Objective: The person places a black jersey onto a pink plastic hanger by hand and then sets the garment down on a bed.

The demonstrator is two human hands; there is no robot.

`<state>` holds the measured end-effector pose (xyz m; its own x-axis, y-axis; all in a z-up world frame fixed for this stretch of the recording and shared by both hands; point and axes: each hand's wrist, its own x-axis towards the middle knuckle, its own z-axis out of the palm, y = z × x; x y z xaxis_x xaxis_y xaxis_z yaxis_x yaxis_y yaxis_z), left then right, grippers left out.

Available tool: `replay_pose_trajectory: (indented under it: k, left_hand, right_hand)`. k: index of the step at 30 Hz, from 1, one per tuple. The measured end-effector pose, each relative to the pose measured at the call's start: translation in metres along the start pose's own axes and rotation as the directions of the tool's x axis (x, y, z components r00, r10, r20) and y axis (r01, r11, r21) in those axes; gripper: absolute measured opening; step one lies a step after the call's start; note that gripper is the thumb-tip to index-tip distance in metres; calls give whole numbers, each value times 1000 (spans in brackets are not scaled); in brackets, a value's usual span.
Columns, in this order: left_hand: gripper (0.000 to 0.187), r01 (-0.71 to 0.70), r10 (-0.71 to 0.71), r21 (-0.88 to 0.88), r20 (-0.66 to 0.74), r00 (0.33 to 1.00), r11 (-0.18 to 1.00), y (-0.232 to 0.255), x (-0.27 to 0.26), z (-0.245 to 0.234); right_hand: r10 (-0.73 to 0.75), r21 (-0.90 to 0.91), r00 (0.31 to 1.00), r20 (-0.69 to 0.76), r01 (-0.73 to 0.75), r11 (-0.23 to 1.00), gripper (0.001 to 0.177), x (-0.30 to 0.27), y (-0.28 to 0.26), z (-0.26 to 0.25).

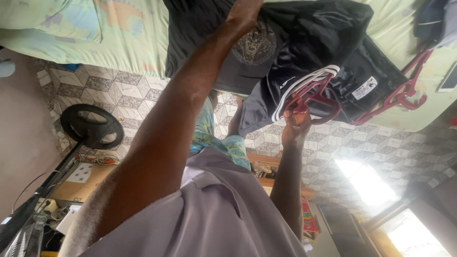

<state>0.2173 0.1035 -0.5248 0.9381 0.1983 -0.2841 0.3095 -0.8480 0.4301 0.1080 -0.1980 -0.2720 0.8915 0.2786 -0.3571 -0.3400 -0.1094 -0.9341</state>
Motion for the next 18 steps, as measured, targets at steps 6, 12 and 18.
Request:
replay_pose_trajectory:
  k: [6,12,18]
  left_hand:
    - [28,41,-79,-182,-203,976,982,-39,-38,-20]
    - [28,108,-190,-212,-416,889,971,-99,-123,-55]
    - [14,356,-566,-548,-278,776,757,-123,-256,-155]
  right_hand:
    - [23,-24,999,47,-22,999,62,-2,-21,-9]
    - [-18,17,989,149,15,1000,42,19,-25,-6]
    - [-73,48,972,221,64,997,35,45,-15,28]
